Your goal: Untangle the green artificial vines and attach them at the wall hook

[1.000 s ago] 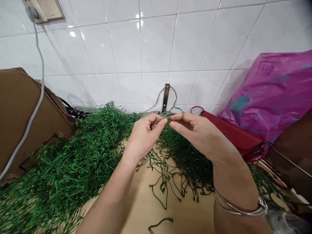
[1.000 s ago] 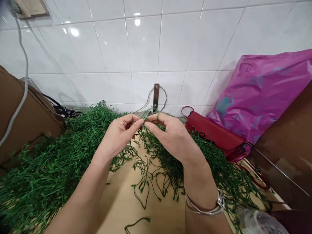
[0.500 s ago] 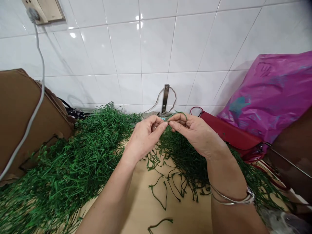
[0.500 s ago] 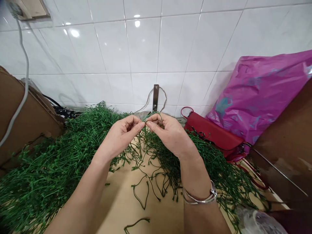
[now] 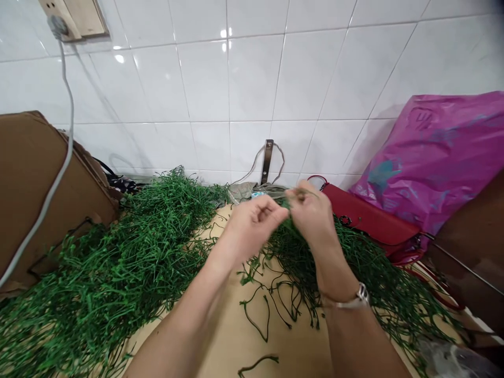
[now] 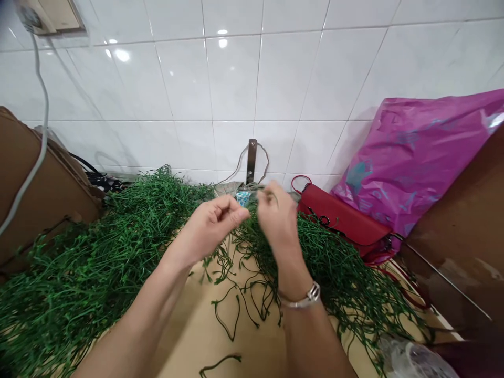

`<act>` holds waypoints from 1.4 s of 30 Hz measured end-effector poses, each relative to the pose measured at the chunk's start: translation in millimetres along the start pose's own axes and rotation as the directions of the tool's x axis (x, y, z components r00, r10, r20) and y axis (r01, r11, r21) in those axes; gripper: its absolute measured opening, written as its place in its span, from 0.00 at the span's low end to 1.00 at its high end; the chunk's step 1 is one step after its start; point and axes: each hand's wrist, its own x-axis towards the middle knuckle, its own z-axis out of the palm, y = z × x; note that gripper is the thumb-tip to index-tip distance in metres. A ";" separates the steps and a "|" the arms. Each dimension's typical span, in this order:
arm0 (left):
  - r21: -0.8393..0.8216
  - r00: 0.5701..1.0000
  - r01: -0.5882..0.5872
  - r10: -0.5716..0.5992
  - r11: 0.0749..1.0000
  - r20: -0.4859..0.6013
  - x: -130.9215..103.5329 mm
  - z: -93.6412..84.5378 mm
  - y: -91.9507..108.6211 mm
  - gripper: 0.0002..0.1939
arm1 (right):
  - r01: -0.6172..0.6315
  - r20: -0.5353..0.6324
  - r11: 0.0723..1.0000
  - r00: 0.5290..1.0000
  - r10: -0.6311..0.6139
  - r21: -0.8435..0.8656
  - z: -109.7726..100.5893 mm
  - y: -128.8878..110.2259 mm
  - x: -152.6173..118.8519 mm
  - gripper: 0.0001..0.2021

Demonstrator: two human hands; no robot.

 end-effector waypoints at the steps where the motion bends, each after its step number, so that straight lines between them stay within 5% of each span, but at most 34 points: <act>1: -0.042 0.998 -0.024 0.026 0.999 0.059 -3.3 3.1 3.8 0.14 | -0.054 -0.050 0.998 0.997 0.052 -0.032 -5.1 10.7 6.4 0.10; 3: -0.083 0.995 -0.042 0.049 0.996 0.085 -6.7 7.5 8.0 0.13 | -0.130 -0.122 0.987 0.985 0.119 -0.089 -22.7 29.6 16.7 0.09; 6: -0.159 0.999 0.038 -0.043 0.986 -0.025 -0.1 4.5 1.9 0.12 | -0.198 -0.179 0.960 0.970 0.163 -0.197 -58.3 41.0 20.2 0.06; 11: -0.308 0.989 0.070 -0.107 0.949 -0.105 15.8 -13.5 -14.9 0.05 | -0.153 -0.209 0.934 0.974 0.088 -0.322 -90.7 10.7 2.4 0.11; 15: -0.272 0.990 0.066 -0.096 0.960 -0.099 14.9 -15.7 -15.1 0.04 | 0.109 -0.025 0.994 0.994 -0.109 0.008 -74.5 -22.1 -11.5 0.10; 21: -0.136 0.991 0.033 -0.051 0.990 -0.127 11.4 -12.1 -16.2 0.09 | 0.328 0.176 0.930 0.918 -0.354 0.164 -40.5 -37.0 -21.6 0.08; 24: -0.087 0.987 0.021 -0.035 0.996 -0.159 10.5 -13.3 -18.8 0.14 | 0.308 0.184 0.924 0.918 -0.350 0.226 -35.9 -36.2 -22.1 0.04; 29: 0.006 0.998 -0.019 0.019 1.000 -0.055 9.0 -15.0 -17.3 0.10 | 0.205 0.241 0.908 0.921 -0.306 0.366 -38.7 -33.4 -20.2 0.06; 34: 0.210 0.990 -0.094 0.113 0.973 -0.081 9.1 -15.5 -12.6 0.06 | 0.194 0.303 0.938 0.910 -0.281 0.288 -42.7 -35.9 -22.1 0.05; 39: 0.183 0.991 -0.133 0.132 0.974 0.020 11.1 -14.0 -15.9 0.08 | 0.118 0.300 0.904 0.919 -0.256 0.410 -32.5 -39.5 -24.9 0.07; 42: 0.179 0.989 -0.145 0.139 0.973 0.046 11.2 -15.3 -16.9 0.11 | 0.115 0.253 0.941 0.946 -0.201 0.317 -32.0 -38.8 -23.8 0.07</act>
